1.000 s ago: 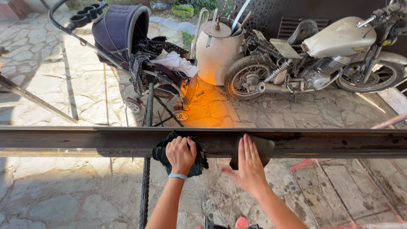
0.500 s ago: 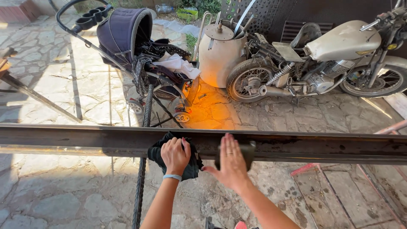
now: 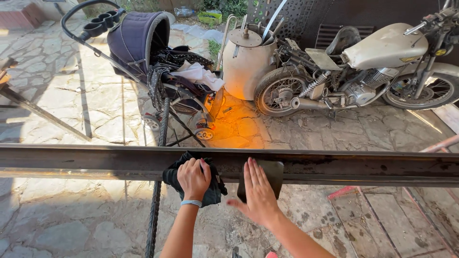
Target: Sanding and cleaning a long metal beam using a sanding block and a cloth to prepare it for further work.
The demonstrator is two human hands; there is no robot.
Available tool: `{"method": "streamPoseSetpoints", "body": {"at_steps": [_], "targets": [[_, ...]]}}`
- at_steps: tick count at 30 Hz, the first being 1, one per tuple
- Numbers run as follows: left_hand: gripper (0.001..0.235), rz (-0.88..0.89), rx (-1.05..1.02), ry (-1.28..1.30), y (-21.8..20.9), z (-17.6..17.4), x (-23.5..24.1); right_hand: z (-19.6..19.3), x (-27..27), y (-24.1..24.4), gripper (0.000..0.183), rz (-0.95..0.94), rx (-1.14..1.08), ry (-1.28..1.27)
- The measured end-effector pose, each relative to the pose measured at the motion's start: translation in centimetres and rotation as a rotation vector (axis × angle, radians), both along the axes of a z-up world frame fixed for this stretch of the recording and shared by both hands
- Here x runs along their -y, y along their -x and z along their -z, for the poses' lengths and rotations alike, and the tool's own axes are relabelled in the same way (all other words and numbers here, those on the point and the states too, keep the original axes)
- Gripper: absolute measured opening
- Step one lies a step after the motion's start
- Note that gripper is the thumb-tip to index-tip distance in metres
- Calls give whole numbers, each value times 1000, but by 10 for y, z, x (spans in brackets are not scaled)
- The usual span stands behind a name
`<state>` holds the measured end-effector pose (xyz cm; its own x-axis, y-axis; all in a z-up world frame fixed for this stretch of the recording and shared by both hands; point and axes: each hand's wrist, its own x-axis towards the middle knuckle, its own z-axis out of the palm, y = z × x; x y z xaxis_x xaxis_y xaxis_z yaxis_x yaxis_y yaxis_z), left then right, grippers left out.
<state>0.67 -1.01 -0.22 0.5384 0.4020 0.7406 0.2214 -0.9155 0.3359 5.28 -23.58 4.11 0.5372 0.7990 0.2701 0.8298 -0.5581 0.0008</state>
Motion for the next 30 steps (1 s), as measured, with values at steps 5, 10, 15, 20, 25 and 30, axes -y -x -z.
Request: {"method": "streamPoseSetpoints", "body": {"at_steps": [5,10,15,20,25,30], "targets": [[49,14,28,-11,0,-2,-1,-4,40,-20,114,120,-77,56],[48,-56,10,-71,2,-2,2,9,14,-43,126,149,-161,-115],[49,-55,14,-63,0,-2,1,11,40,-7,128,56,-191,-66],[50,-43,15,-59,0,2,0,19,46,-50,127,133,-39,-136],[50,-52,15,-86,-1,6,-2,12,39,-33,127,82,-60,-155],[51,-58,-10,-52,1,1,0,14,89,-48,126,196,-98,-110]]}}
